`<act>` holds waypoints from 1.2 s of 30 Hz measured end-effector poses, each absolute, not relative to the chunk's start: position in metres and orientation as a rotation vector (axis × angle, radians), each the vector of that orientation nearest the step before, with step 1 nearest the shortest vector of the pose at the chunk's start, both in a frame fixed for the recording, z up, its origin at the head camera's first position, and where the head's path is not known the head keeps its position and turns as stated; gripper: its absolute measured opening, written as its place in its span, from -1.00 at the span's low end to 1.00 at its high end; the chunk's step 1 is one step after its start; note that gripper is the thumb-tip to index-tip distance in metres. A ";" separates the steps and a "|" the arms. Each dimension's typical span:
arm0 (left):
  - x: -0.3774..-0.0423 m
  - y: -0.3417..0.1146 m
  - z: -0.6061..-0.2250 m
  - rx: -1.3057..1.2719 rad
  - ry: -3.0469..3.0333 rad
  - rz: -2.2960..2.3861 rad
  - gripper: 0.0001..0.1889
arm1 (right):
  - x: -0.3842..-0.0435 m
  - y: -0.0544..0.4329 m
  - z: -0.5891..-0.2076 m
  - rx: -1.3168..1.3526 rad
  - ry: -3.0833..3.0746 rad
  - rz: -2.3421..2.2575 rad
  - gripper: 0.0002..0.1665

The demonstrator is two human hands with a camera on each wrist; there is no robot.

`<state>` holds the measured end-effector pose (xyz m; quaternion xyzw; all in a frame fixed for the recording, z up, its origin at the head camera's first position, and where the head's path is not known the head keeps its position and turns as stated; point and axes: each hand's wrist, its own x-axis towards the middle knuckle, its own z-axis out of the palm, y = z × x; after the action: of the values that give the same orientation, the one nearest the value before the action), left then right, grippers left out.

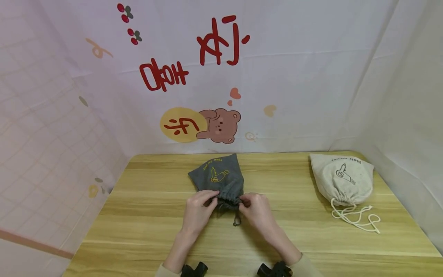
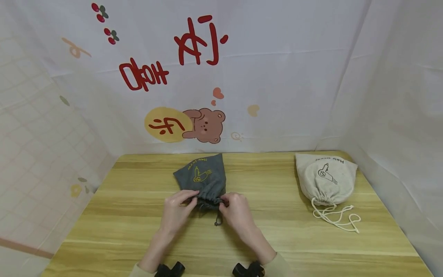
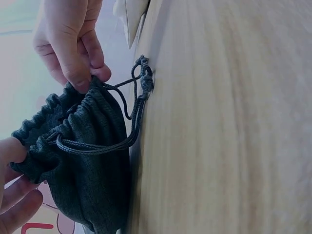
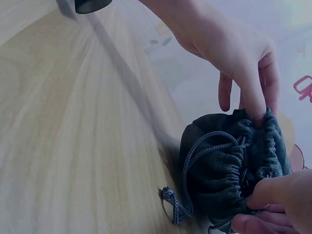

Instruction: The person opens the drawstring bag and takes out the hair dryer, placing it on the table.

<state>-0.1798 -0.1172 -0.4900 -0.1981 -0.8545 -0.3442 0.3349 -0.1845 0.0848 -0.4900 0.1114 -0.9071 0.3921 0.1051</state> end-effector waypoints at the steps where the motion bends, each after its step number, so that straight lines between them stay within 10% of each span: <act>1: -0.180 -0.117 -0.490 -0.510 -2.226 -0.897 -0.75 | -0.185 0.085 -0.491 0.327 -2.664 1.139 -0.90; 14: -0.176 -0.103 -0.490 -0.394 -2.242 -1.094 -0.80 | -0.186 0.090 -0.497 0.210 -2.573 0.804 -0.56; 24: -0.174 -0.099 -0.489 -0.350 -2.298 -1.131 -0.81 | -0.186 0.085 -0.500 0.301 -2.626 0.944 -0.95; 36: -0.174 -0.099 -0.493 -0.346 -2.397 -1.182 -0.76 | -0.188 0.083 -0.503 0.304 -2.621 1.137 -0.88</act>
<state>-0.1736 -0.0993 -0.4926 -0.1253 -0.8673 -0.4278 0.2214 -0.1877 0.0829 -0.5033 0.1050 -0.9040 0.3921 0.1339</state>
